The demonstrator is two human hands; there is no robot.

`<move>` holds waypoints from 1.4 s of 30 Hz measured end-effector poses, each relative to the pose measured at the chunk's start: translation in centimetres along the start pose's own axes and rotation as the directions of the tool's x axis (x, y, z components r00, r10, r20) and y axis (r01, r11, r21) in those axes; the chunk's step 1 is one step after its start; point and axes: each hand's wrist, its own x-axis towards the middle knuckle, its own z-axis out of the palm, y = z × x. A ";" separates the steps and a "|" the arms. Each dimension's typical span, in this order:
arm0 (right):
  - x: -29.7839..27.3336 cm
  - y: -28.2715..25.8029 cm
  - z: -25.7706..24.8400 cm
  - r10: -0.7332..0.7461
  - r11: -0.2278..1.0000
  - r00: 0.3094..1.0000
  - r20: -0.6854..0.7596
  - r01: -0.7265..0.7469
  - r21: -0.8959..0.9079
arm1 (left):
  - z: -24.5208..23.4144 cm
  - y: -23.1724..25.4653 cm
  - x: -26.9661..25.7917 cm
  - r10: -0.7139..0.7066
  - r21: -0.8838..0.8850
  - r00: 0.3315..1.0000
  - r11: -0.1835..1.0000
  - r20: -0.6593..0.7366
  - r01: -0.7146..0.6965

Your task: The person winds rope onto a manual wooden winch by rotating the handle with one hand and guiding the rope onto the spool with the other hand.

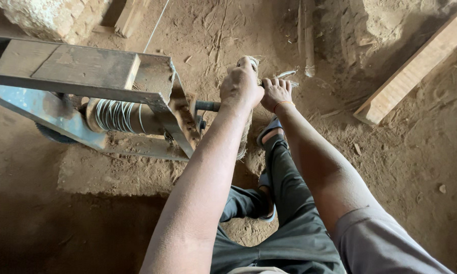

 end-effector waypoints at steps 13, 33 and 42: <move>-0.4 1.1 2.8 -0.001 1.000 1.000 -0.009 0.001 0.002 | -0.6 1.1 2.9 -0.107 0.088 0.977 0.992 0.184 0.092; -0.5 1.5 4.9 0.004 1.000 1.000 -0.025 -0.004 0.018 | -0.8 1.5 5.3 -0.115 0.061 0.970 0.993 0.216 0.104; -0.7 1.0 4.1 0.055 0.997 0.997 0.045 -0.058 0.051 | -0.2 1.4 7.1 -0.118 0.093 0.966 0.991 0.230 0.099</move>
